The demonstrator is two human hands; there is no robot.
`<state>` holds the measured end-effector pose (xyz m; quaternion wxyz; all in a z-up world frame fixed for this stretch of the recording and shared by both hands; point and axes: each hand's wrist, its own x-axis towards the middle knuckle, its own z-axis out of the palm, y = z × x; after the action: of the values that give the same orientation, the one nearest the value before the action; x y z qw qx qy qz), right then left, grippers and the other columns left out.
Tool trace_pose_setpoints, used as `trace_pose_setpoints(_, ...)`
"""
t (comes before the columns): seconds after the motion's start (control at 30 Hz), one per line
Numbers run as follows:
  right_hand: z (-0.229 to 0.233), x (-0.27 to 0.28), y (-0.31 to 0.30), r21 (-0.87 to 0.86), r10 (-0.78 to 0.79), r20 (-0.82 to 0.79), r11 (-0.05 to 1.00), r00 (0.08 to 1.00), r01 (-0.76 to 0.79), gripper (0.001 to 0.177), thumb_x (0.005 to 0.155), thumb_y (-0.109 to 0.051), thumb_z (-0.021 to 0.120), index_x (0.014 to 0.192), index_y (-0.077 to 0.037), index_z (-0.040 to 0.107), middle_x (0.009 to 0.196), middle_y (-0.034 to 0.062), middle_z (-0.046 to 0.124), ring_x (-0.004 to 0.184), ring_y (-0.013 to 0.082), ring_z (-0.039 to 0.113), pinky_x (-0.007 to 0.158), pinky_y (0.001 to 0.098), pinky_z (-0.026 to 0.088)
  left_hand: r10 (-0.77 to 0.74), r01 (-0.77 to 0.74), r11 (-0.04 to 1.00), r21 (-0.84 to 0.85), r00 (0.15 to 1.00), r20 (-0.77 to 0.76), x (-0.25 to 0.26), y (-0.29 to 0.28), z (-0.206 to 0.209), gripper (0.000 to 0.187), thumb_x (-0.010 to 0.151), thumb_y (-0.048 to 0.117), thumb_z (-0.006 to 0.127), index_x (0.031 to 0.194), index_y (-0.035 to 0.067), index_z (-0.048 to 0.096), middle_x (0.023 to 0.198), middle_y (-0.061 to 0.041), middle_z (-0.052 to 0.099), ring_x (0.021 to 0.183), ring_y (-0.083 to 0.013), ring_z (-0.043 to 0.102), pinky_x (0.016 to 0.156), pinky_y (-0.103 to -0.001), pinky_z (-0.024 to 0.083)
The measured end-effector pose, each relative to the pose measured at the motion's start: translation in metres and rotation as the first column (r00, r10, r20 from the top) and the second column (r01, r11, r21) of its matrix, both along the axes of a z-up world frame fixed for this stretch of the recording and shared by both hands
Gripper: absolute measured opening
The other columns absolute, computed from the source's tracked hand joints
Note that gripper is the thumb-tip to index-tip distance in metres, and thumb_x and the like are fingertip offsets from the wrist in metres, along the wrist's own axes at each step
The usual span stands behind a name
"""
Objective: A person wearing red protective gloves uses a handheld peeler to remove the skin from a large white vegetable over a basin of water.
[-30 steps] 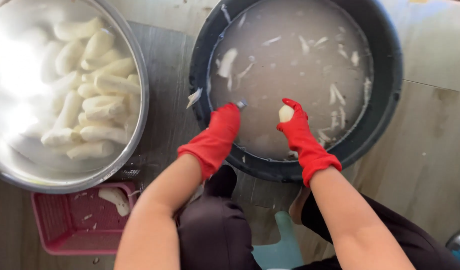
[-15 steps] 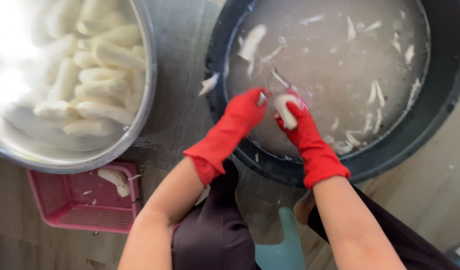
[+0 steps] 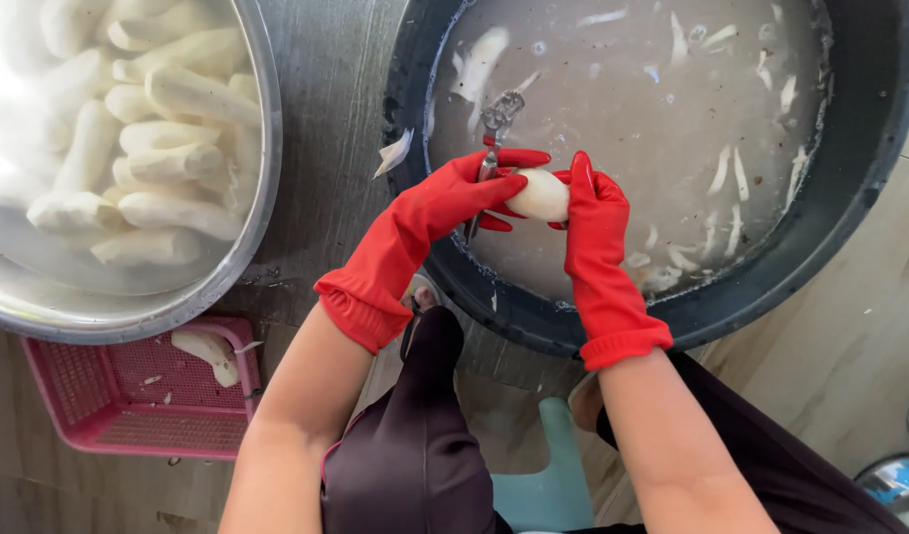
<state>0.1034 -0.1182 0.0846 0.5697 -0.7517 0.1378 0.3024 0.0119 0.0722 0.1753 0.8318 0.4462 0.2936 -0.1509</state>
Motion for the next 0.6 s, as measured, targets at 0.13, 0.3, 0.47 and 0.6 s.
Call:
trace_pose_setpoints(0.13,-0.005,-0.009,-0.001,0.077,-0.213,-0.069,0.973,0.975,0.218,0.045,0.095,-0.057,0.064,0.091,-0.015,0.078,0.089,0.0100,0.077,0.072,0.0236,0.077,0.061,0.0357,0.068,0.079,-0.086,0.994,-0.067,0.993,-0.093,0.001,-0.012,-0.025,0.047,0.091,0.029,0.080,0.132,0.013,0.065,0.121,-0.024,0.073,0.105,-0.0420,0.076,0.087,-0.052,0.066)
trace_pose_setpoints(0.3,-0.041,-0.025,-0.014,0.123,0.111,-0.070,0.987,0.991,-0.102,0.046,0.091,-0.041,0.080,0.132,-0.024,0.068,0.117,0.0037,0.072,0.102,0.0133,0.070,0.084,0.0336,0.067,0.206,-0.239,0.966,-0.095,0.940,-0.273,-0.011,-0.043,-0.117,0.044,0.094,0.026,0.075,0.134,0.012,0.063,0.116,-0.027,0.072,0.095,-0.0505,0.075,0.081,-0.060,0.065)
trace_pose_setpoints(0.47,-0.102,-0.040,-0.044,-0.282,0.303,-0.261,0.884,0.917,-0.372,0.055,0.098,-0.060,0.066,0.136,-0.021,0.064,0.141,0.0114,0.063,0.136,0.0322,0.054,0.116,0.0455,0.043,-0.093,0.174,0.972,0.161,0.904,-0.417,-0.032,-0.074,-0.206,0.058,0.084,0.038,0.081,0.137,0.023,0.064,0.120,-0.017,0.072,0.090,-0.0391,0.077,0.067,-0.055,0.068)
trace_pose_setpoints(0.6,-0.068,-0.032,-0.031,-0.143,0.132,-0.390,0.969,0.911,-0.201,0.067,0.093,-0.060,0.071,0.143,-0.017,0.057,0.146,0.0163,0.056,0.136,0.0367,0.053,0.112,0.0510,0.046,-0.015,0.058,0.995,0.087,0.900,-0.435,-0.026,-0.082,-0.204,0.066,0.085,0.037,0.083,0.143,0.021,0.056,0.125,-0.018,0.068,0.089,-0.0440,0.076,0.071,-0.064,0.064)
